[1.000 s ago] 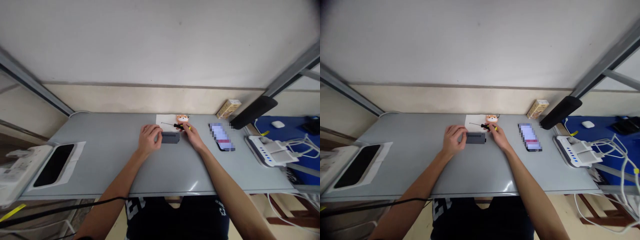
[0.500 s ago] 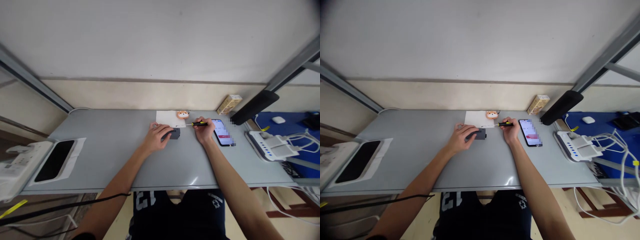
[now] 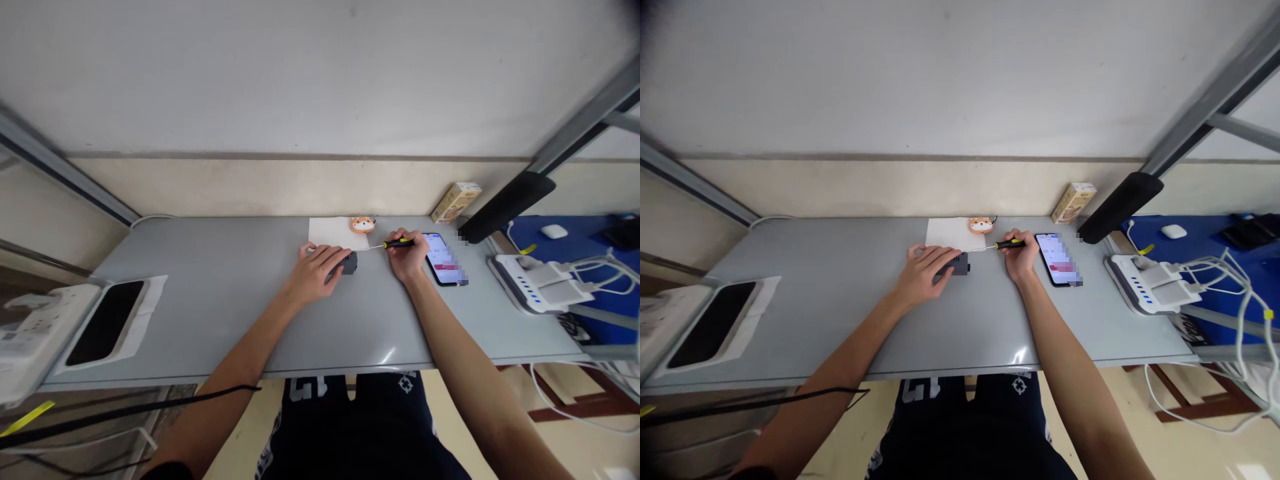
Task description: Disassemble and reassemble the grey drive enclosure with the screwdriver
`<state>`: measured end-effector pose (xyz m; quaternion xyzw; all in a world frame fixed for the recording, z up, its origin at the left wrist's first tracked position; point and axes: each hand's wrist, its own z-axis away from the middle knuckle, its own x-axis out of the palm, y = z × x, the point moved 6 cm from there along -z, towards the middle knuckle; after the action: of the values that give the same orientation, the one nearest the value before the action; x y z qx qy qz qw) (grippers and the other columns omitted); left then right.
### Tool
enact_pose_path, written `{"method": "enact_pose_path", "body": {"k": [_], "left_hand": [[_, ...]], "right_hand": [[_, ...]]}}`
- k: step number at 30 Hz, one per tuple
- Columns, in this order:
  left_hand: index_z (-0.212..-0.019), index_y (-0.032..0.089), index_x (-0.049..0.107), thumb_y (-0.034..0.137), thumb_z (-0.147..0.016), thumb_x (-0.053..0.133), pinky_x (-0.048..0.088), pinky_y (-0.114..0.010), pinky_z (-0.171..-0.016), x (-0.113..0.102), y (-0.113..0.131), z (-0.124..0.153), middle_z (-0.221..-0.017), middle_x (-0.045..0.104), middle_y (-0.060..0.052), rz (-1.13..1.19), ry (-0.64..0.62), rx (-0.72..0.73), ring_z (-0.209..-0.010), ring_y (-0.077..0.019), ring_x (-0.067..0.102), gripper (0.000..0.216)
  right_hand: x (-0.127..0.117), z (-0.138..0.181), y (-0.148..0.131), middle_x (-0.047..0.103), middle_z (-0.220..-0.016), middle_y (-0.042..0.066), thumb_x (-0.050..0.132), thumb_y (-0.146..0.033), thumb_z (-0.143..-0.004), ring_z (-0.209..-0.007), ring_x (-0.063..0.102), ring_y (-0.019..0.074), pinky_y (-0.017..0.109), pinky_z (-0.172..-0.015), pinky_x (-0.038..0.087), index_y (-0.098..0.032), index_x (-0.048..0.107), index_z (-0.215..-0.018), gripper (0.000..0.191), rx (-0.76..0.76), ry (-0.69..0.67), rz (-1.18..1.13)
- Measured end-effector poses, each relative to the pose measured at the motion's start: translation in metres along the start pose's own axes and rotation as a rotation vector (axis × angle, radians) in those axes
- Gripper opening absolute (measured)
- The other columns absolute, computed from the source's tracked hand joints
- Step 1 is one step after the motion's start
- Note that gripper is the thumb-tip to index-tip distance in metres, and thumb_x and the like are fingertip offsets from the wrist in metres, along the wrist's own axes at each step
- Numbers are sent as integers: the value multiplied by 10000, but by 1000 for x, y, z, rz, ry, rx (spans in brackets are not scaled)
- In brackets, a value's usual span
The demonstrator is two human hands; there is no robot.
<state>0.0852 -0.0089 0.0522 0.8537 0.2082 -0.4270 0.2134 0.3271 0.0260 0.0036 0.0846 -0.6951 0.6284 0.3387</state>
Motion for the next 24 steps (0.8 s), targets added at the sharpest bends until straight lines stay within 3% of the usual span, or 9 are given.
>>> {"method": "enact_pose_path", "body": {"k": [12,24], "left_hand": [[-1369,262,587,150,-995,472,353,-461,-983,0,4,-1,-1288,705,-75,-43,-13,34,-1076,-234,658,407],[-1310,252,617,144,-980,488,349,-466,-969,2,3,-1,-1270,708,-83,-78,-6,17,-1062,-243,656,371]], "right_hand": [[-4,-3,4,448,-614,7,546,-414,-763,-527,443,128,278,-420,293,-222,481,-580,274,-9,-38,32],[-4,-1,4,463,-638,5,534,-309,-701,-543,441,129,257,-410,272,-223,456,-603,152,-8,22,-43]]}}
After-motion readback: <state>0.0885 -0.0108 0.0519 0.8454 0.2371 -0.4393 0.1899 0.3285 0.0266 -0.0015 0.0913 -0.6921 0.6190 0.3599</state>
